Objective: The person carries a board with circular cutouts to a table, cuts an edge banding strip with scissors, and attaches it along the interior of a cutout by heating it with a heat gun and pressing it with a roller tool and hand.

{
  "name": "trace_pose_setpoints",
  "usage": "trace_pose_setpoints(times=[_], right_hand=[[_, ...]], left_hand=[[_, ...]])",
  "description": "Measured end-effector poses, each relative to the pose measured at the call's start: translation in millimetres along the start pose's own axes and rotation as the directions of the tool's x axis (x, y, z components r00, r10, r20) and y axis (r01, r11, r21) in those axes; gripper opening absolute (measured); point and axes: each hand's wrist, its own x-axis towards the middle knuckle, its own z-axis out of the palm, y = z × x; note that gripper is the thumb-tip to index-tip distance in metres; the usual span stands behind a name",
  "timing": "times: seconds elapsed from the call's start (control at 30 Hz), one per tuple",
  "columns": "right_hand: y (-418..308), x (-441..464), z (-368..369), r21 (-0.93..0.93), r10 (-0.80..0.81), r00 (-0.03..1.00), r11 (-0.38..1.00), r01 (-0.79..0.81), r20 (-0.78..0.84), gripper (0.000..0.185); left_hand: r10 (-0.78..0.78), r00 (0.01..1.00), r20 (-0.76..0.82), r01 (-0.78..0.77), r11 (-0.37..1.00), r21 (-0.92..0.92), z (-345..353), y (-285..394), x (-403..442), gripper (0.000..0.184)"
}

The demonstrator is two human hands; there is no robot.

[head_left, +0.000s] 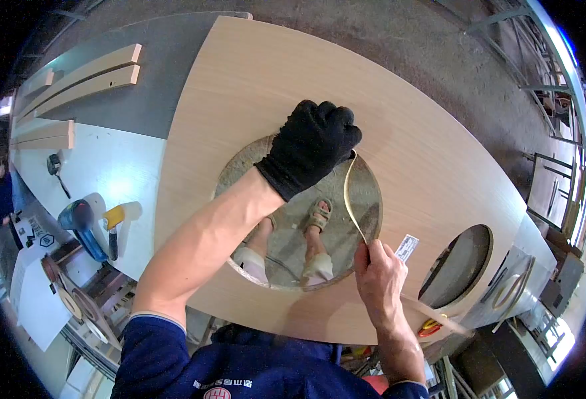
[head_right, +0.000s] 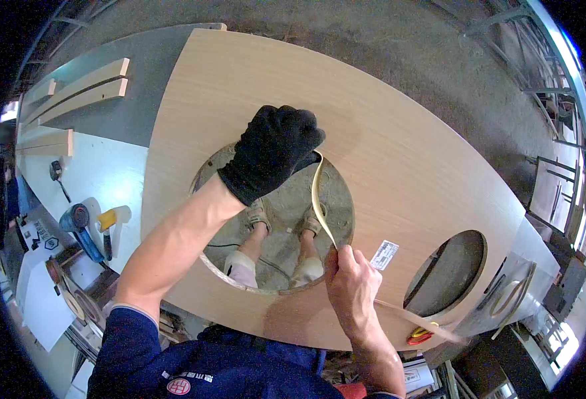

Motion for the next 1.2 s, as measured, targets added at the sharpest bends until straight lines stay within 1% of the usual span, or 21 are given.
trace_pose_setpoints(times=[0.07, 0.17, 0.27, 0.37, 0.47, 0.57, 0.67, 0.77, 0.8, 0.9, 1.0, 1.07, 1.2], right_hand=[[-3, -4, 2, 0.036, 0.035, 0.999, 0.999, -0.035, 0.021, 0.023], [6, -5, 3, 0.087, -0.047, 0.997, 0.995, 0.052, -0.064, 0.025], [11, -6, -1, 0.056, -0.057, 0.993, 0.996, 0.063, -0.099, 0.02], [11, -11, 3, 0.159, 0.044, 0.996, 0.987, -0.031, -0.074, 0.017], [8, -7, 10, 0.169, 0.019, 0.999, 0.986, -0.011, -0.042, 0.015], [6, -4, 13, 0.216, 0.044, 0.997, 0.976, -0.03, -0.06, 0.012], [9, -3, 14, 0.272, 0.107, 0.989, 0.959, -0.077, -0.099, 0.014], [10, 2, 10, 0.319, 0.181, 0.979, 0.937, -0.142, -0.097, 0.017], [12, 3, 9, 0.315, 0.19, 0.977, 0.937, -0.152, -0.094, 0.017], [12, 5, 11, 0.296, 0.179, 0.975, 0.946, -0.134, -0.128, 0.02], [11, 5, 13, 0.277, 0.184, 0.975, 0.95, -0.143, -0.125, 0.02], [10, 6, 12, 0.251, 0.201, 0.975, 0.953, -0.171, -0.098, 0.02], [4, 7, 15, 0.306, 0.222, 0.971, 0.934, -0.186, -0.084, 0.02]], left_hand=[[0.028, 0.998, -0.053, -0.029, 0.999, -0.015, 1, -2, -2, 0.034], [0.012, 0.999, 0.035, -0.013, 1.0, 0.021, -5, 0, 2, 0.036], [0.023, 1.0, -0.001, -0.023, 1.0, 0.012, -1, -2, 2, 0.035], [-0.021, 0.999, 0.031, 0.022, 1.0, -0.021, -3, 0, 3, 0.033], [-0.013, 1.0, -0.017, 0.012, 0.999, -0.042, 0, -1, 0, 0.032], [0.01, 0.997, -0.075, -0.013, 0.999, -0.034, -3, -7, -5, 0.033], [-0.044, 0.989, -0.139, 0.03, 0.995, -0.1, -22, -27, -16, 0.032], [-0.096, 0.986, -0.138, 0.079, 0.989, -0.124, -28, -37, -35, 0.032], [-0.099, 0.991, -0.084, 0.093, 0.993, -0.077, -31, -36, -37, 0.033], [-0.147, 0.975, -0.168, 0.134, 0.987, -0.084, -31, -29, -40, 0.036], [-0.18, 0.972, -0.151, 0.174, 0.983, -0.051, -31, -22, -33, 0.04], [-0.156, 0.981, -0.113, 0.152, 0.987, -0.044, -29, -25, -31, 0.043], [-0.119, 0.99, -0.074, 0.121, 0.992, 0.021, -30, -28, -35, 0.046]])
